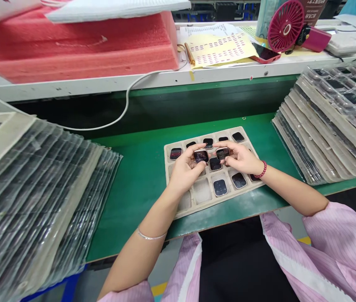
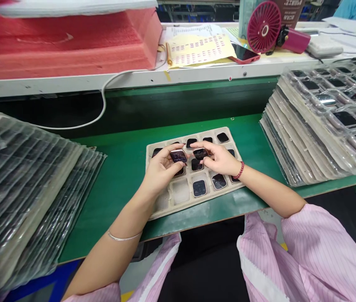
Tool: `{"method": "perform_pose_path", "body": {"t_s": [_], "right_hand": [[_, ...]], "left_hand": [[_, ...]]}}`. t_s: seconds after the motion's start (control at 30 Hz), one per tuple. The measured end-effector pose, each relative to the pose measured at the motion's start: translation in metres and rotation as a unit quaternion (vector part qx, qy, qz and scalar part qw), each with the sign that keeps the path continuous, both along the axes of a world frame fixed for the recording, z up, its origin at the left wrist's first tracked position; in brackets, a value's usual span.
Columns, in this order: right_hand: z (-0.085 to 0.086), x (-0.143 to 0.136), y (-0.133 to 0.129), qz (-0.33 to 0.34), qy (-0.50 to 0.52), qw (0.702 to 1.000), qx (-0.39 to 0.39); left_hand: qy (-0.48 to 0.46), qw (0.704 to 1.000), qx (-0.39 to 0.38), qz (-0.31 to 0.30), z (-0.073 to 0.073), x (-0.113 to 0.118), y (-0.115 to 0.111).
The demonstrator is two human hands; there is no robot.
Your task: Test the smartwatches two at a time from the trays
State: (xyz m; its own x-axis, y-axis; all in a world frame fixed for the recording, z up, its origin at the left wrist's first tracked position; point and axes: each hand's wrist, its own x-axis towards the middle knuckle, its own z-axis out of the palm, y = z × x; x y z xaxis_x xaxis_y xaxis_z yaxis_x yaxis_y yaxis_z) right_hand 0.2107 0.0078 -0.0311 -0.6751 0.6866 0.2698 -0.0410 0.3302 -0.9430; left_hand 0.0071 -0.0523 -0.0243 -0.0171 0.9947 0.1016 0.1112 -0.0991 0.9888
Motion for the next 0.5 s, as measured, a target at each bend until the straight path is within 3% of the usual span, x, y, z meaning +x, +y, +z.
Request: {"method": "perform_pose_path", "body": {"t_s": [0.13, 0.27, 0.37, 0.5], "right_hand": [[0.001, 0.0, 0.001, -0.012, 0.01, 0.999, -0.041], [0.002, 0.003, 0.006, 0.018, 0.074, 0.982, -0.175], [0.007, 0.006, 0.013, 0.031, 0.111, 0.949, -0.295], [0.017, 0.009, 0.021, 0.039, 0.134, 0.882, -0.451]], "left_hand": [[-0.058, 0.998, -0.014, -0.012, -0.001, 0.0, 0.001], [-0.181, 0.979, -0.076, -0.058, 0.007, -0.005, 0.002], [-0.235, 0.96, -0.125, -0.081, 0.014, -0.011, 0.003], [-0.259, 0.951, -0.152, -0.079, 0.015, -0.021, 0.007]]}}
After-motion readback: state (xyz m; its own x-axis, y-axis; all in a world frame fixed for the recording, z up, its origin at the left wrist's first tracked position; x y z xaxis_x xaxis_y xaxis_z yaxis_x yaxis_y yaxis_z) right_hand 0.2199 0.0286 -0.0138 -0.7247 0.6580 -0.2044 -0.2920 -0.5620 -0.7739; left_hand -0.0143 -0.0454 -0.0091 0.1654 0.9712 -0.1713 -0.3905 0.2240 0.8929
